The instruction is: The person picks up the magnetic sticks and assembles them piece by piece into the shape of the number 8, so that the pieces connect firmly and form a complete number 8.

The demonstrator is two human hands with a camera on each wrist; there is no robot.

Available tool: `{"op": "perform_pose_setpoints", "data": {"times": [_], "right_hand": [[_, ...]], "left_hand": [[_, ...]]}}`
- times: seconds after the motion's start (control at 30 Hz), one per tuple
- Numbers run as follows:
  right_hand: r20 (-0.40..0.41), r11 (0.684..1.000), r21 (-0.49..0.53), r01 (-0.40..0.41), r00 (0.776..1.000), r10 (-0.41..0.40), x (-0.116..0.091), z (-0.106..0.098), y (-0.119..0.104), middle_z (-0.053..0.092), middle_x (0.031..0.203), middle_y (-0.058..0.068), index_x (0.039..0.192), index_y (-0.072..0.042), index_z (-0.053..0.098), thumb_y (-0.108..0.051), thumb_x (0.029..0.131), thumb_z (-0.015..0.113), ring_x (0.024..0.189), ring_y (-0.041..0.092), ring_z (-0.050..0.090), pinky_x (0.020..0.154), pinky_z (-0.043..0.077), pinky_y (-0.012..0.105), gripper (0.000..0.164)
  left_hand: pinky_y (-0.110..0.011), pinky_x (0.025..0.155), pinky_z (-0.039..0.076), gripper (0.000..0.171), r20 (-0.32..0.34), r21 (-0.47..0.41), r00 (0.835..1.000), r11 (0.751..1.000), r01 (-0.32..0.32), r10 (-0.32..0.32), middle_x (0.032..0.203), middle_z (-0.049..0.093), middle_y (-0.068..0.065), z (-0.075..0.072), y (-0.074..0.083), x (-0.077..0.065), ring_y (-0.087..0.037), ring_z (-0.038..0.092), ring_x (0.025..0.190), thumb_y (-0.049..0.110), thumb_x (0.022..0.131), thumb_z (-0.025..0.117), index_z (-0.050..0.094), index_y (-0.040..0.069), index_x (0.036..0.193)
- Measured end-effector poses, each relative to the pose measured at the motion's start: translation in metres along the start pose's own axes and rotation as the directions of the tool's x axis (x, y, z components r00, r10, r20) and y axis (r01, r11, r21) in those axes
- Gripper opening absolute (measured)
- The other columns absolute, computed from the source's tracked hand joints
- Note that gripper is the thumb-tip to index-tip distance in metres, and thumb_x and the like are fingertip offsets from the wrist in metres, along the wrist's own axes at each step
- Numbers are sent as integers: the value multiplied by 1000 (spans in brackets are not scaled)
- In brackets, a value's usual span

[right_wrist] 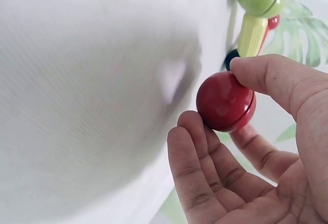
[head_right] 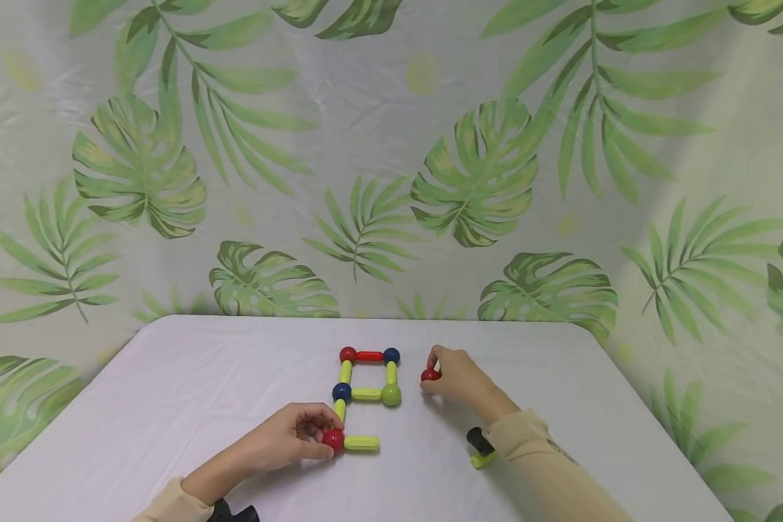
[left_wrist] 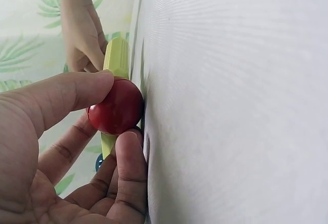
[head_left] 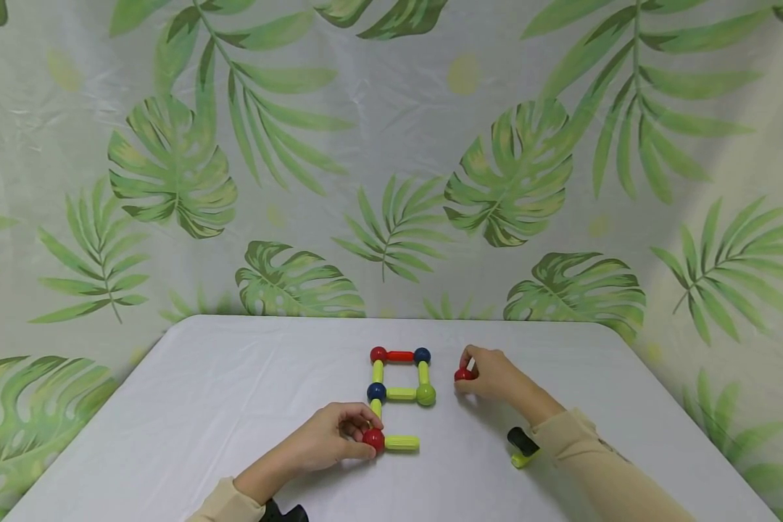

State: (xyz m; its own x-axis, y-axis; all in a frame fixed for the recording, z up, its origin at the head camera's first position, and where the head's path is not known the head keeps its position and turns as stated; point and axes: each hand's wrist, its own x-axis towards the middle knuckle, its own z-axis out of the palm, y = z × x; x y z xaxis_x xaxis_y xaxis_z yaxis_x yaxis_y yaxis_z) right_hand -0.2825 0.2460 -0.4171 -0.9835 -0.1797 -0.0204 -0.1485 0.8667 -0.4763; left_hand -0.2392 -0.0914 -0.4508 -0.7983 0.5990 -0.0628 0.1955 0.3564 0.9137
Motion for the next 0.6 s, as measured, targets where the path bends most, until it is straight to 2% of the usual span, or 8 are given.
{"op": "perform_pose_setpoints", "data": {"times": [0.1, 0.6], "right_hand": [[0, 1000, 1, 21, 1000, -21, -5, 1, -2, 68, 84, 6, 105, -7, 62, -19, 88, 86, 73, 17, 57, 67, 47, 30, 32], [40, 1000, 26, 8, 999, -9, -20, 5, -6, 67, 85, 4, 106, -10, 61, -21, 88, 88, 75, 17, 57, 66, 49, 29, 34]], "left_hand": [[-22, 77, 48, 30, -2, 0, 1000, 1000, 8, -8, 99, 66, -4, 0, 1, 0, -19, 58, 92, 6, 90, 85, 75, 10, 118], [-21, 76, 48, 29, 2, 7, 1000, 1000, 3, -3, 98, 65, -3, 0, 1, 0, -19, 57, 91, 7, 90, 85, 75, 9, 117]]}}
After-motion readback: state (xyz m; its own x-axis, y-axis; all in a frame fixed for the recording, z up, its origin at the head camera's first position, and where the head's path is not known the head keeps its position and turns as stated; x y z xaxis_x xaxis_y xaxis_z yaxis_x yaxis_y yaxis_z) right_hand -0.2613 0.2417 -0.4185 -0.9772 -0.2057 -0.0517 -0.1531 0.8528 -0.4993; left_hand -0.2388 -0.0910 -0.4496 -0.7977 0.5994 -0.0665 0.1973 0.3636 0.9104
